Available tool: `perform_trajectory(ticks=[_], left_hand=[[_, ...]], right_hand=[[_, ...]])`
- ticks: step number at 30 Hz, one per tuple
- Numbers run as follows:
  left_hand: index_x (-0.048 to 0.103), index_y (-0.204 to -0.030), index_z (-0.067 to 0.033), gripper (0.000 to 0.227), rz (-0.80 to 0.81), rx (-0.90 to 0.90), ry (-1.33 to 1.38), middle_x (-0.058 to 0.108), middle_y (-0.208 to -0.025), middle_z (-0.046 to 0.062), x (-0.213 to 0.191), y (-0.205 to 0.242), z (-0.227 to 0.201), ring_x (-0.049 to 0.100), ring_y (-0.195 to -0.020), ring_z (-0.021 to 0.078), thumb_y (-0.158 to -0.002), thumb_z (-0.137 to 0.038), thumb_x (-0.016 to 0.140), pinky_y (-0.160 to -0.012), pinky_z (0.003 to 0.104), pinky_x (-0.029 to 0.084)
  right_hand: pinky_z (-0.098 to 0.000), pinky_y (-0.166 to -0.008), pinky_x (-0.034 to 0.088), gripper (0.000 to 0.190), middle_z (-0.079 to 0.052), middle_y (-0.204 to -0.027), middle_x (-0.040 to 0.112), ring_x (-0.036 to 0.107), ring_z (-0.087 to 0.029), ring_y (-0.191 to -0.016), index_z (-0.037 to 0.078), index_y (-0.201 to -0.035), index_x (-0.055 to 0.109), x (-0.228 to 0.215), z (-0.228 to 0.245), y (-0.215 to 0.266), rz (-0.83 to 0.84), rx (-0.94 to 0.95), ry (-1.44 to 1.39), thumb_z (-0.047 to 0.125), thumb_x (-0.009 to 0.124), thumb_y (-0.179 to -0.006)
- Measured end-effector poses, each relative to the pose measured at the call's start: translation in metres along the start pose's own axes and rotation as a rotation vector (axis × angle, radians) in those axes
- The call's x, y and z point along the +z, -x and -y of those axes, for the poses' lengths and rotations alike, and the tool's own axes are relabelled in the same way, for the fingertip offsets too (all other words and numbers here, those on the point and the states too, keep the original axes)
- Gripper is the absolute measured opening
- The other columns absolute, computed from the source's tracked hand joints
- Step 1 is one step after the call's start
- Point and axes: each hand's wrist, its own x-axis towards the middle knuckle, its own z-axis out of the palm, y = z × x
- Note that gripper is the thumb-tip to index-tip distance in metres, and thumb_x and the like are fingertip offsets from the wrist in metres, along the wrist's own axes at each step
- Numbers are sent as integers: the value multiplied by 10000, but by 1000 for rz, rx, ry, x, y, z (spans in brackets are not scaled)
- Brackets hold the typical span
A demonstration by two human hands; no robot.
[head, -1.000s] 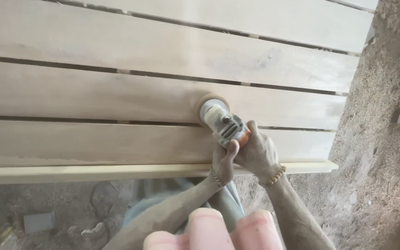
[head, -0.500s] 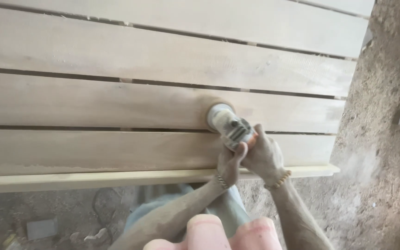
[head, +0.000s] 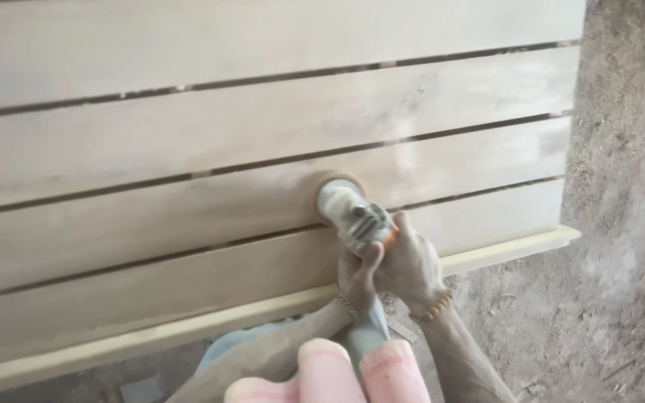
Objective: Sanding the surface of a wooden furniture piece using an angle grinder with a sanding disc.
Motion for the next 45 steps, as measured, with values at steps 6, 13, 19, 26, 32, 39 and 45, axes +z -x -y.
perform_trajectory(ticks=[6, 13, 19, 26, 32, 39, 45], left_hand=[[528, -1389, 11, 832, 229, -112, -316, 698, -1246, 183, 80, -32, 31, 715, -1130, 295, -928, -680, 557, -957, 408, 596], [497, -1410, 7, 897, 198, -89, -334, 693, -1271, 207, 66, -26, -5, 696, -1161, 320, -903, -729, 574, -990, 429, 560], [567, -1375, 14, 715, 182, -117, -285, 700, -1240, 227, 83, -29, 16, 692, -1124, 315, -959, -565, 611, -1005, 420, 562], [597, -1325, 65, 667, 40, -172, -43, 652, -1273, 203, -27, -2, -30, 624, -1170, 317, -990, -511, 621, -1030, 447, 494], [619, -1268, 57, 577, 114, 161, 32, 635, -1302, 167, -14, -1, -39, 603, -1217, 265, -1107, -493, 546, -1104, 405, 474], [596, -1333, 22, 710, 118, -1, -156, 702, -1234, 191, 47, -20, 13, 702, -1146, 298, -979, -593, 593, -996, 428, 569], [547, -1365, -54, 723, 187, -307, -483, 714, -1187, 159, 60, -27, -14, 718, -1052, 287, -888, -595, 597, -895, 368, 577]], right_hand=[[-362, -551, 657, 630, -143, -856, 740, 772, -246, -683, -38, -1159, 491, -44, -68, -7, -118, 159, -110, 294, 830, -746], [-355, -565, 636, 515, -181, -826, 753, 770, -272, -681, -54, -1154, 519, -33, -67, -5, -173, 69, -126, 288, 762, -855], [-401, -548, 655, 800, -189, -800, 771, 786, -319, -655, -106, -1374, 328, -39, -65, -12, -75, 237, -151, 260, 746, -799], [-450, -598, 620, 588, -220, -798, 749, 752, -365, -720, -64, -1227, 474, 17, 25, 8, -60, 78, -121, 279, 763, -846], [-445, -614, 629, 560, -211, -826, 748, 750, -354, -729, -45, -1164, 512, 17, 16, 4, -52, 49, -107, 235, 805, -778], [-424, -603, 657, 573, -193, -852, 752, 774, -310, -708, -47, -1171, 490, -30, -35, -6, -42, 228, -128, 246, 793, -783], [-440, -595, 660, 596, -181, -848, 748, 780, -315, -707, -51, -1200, 481, -23, -36, 4, -153, 275, -217, 290, 777, -810]])
